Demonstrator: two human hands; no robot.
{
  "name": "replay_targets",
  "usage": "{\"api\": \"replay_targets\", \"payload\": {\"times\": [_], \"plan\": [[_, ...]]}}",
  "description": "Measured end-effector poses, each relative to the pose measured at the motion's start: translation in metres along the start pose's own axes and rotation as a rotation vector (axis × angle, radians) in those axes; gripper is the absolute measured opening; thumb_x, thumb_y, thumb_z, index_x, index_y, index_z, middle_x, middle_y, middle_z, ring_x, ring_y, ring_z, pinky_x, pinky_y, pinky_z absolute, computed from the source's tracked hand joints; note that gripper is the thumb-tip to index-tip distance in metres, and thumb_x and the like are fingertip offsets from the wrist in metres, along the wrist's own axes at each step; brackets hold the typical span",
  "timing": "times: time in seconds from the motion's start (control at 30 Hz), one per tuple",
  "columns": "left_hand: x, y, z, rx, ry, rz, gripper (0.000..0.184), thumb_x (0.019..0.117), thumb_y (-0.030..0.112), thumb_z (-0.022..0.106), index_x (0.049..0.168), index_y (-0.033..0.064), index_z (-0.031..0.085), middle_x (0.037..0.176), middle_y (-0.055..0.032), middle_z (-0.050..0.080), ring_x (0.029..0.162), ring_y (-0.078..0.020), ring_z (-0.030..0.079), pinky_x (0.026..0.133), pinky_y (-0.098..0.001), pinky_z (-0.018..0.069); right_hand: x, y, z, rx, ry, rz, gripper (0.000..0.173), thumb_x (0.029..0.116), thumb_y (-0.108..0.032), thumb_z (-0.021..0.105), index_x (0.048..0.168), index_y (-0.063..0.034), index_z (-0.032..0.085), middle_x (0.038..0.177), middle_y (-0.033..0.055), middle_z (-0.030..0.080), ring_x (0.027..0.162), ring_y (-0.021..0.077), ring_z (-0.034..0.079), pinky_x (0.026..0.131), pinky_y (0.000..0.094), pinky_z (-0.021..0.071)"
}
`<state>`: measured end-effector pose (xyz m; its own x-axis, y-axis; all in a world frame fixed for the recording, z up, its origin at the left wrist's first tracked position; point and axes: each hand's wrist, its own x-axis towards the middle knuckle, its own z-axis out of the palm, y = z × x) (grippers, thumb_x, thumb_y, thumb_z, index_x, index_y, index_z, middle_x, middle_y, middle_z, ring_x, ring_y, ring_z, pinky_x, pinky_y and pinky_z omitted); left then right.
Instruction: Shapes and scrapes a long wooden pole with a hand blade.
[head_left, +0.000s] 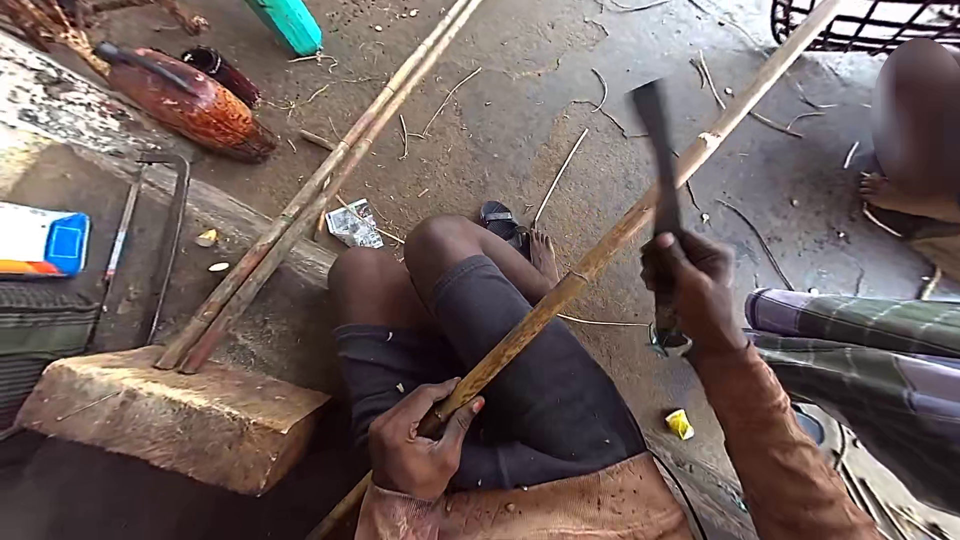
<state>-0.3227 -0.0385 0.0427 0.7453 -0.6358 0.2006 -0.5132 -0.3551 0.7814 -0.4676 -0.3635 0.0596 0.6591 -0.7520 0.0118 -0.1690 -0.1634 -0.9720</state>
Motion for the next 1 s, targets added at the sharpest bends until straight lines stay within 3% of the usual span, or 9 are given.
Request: {"api": "replay_targets", "payload": {"times": [0.1, 0.2, 0.3, 0.43, 0.57, 0.7, 0.83, 0.93, 1.0], "plan": [[0.004, -0.005, -0.001, -0.018, -0.007, -0.008, 0.039, 0.0844, 0.042, 0.078, 0.091, 0.0045, 0.078, 0.084, -0.0018, 0.077, 0.076, 0.0014, 0.071, 0.071, -0.0155, 0.0594, -0.014, -0.012, 0.027, -0.208, -0.098, -0.179, 0.022, 0.1018, -0.020, 0.052, 0.089, -0.0066, 0.064, 0.064, -0.0024, 0.058, 0.050, 0.0073, 0.054, 0.045, 0.0269, 0.0491], [0.004, -0.009, -0.008, -0.003, -0.042, 0.005, 0.041, 0.0859, 0.046, 0.077, 0.092, 0.0048, 0.078, 0.084, -0.0017, 0.077, 0.076, 0.0020, 0.071, 0.071, -0.0152, 0.0590, -0.019, -0.013, 0.027, -0.370, -0.165, -0.271, 0.027, 0.1002, -0.027, 0.055, 0.080, -0.0122, 0.064, 0.057, -0.0072, 0.052, 0.047, 0.0032, 0.048, 0.043, 0.0244, 0.0408], [0.004, -0.005, -0.004, 0.024, -0.016, 0.010, 0.040, 0.0861, 0.045, 0.075, 0.090, 0.0051, 0.078, 0.081, -0.0017, 0.076, 0.074, 0.0020, 0.070, 0.069, -0.0152, 0.0584, -0.010, -0.012, 0.017, -0.087, -0.127, -0.107, 0.027, 0.1051, -0.030, 0.056, 0.092, -0.0086, 0.066, 0.064, -0.0022, 0.057, 0.048, 0.0069, 0.051, 0.045, 0.0242, 0.0466], [0.011, -0.004, 0.000, 0.009, -0.016, 0.013, 0.040, 0.0868, 0.045, 0.075, 0.091, 0.0055, 0.078, 0.081, -0.0008, 0.076, 0.073, 0.0034, 0.069, 0.068, -0.0140, 0.0576, -0.048, -0.006, 0.049, -0.376, -0.352, -0.249, 0.026, 0.0980, -0.028, 0.057, 0.080, -0.0115, 0.065, 0.058, -0.0026, 0.056, 0.050, 0.0105, 0.056, 0.045, 0.0340, 0.0471], [0.008, -0.005, -0.001, -0.013, -0.038, 0.014, 0.042, 0.0899, 0.047, 0.072, 0.090, 0.0057, 0.078, 0.079, -0.0001, 0.076, 0.071, 0.0038, 0.068, 0.067, -0.0139, 0.0571, -0.023, 0.000, 0.031, 0.047, -0.079, -0.016, 0.029, 0.1048, -0.033, 0.056, 0.091, -0.0109, 0.068, 0.067, -0.0038, 0.061, 0.051, 0.0050, 0.055, 0.048, 0.0227, 0.0498], [0.008, -0.007, -0.006, -0.017, -0.071, 0.011, 0.044, 0.0904, 0.049, 0.071, 0.090, 0.0056, 0.079, 0.077, -0.0007, 0.075, 0.068, 0.0030, 0.067, 0.065, -0.0155, 0.0573, -0.025, -0.005, 0.032, -0.215, -0.155, -0.233, 0.031, 0.1041, -0.031, 0.054, 0.083, -0.0101, 0.064, 0.060, -0.0052, 0.057, 0.047, 0.0046, 0.053, 0.043, 0.0241, 0.0475], [0.010, -0.005, -0.001, 0.021, -0.041, 0.033, 0.044, 0.0911, 0.049, 0.069, 0.088, 0.0062, 0.078, 0.076, -0.0008, 0.075, 0.069, 0.0033, 0.067, 0.065, -0.0144, 0.0560, -0.010, -0.007, 0.016, -0.152, -0.059, -0.131, 0.023, 0.1035, -0.026, 0.055, 0.089, -0.0104, 0.064, 0.064, -0.0061, 0.060, 0.050, 0.0041, 0.054, 0.048, 0.0240, 0.0505], [0.013, -0.003, 0.003, 0.020, -0.040, 0.030, 0.044, 0.0915, 0.049, 0.069, 0.089, 0.0065, 0.078, 0.077, -0.0005, 0.075, 0.069, 0.0033, 0.067, 0.065, -0.0146, 0.0564, -0.042, -0.008, 0.047, -0.382, -0.294, -0.317, 0.017, 0.0929, -0.020, 0.058, 0.080, -0.0098, 0.063, 0.059, -0.0017, 0.056, 0.048, 0.0119, 0.055, 0.042, 0.0345, 0.0460], [0.018, -0.003, 0.000, 0.007, -0.077, 0.039, 0.046, 0.0932, 0.050, 0.067, 0.089, 0.0058, 0.078, 0.075, -0.0012, 0.074, 0.066, 0.0027, 0.066, 0.063, -0.0154, 0.0556, -0.036, -0.001, 0.040, -0.244, -0.239, -0.264, 0.021, 0.0978, -0.021, 0.057, 0.085, -0.0086, 0.068, 0.062, -0.0033, 0.058, 0.050, 0.0071, 0.053, 0.046, 0.0279, 0.0469]]}}
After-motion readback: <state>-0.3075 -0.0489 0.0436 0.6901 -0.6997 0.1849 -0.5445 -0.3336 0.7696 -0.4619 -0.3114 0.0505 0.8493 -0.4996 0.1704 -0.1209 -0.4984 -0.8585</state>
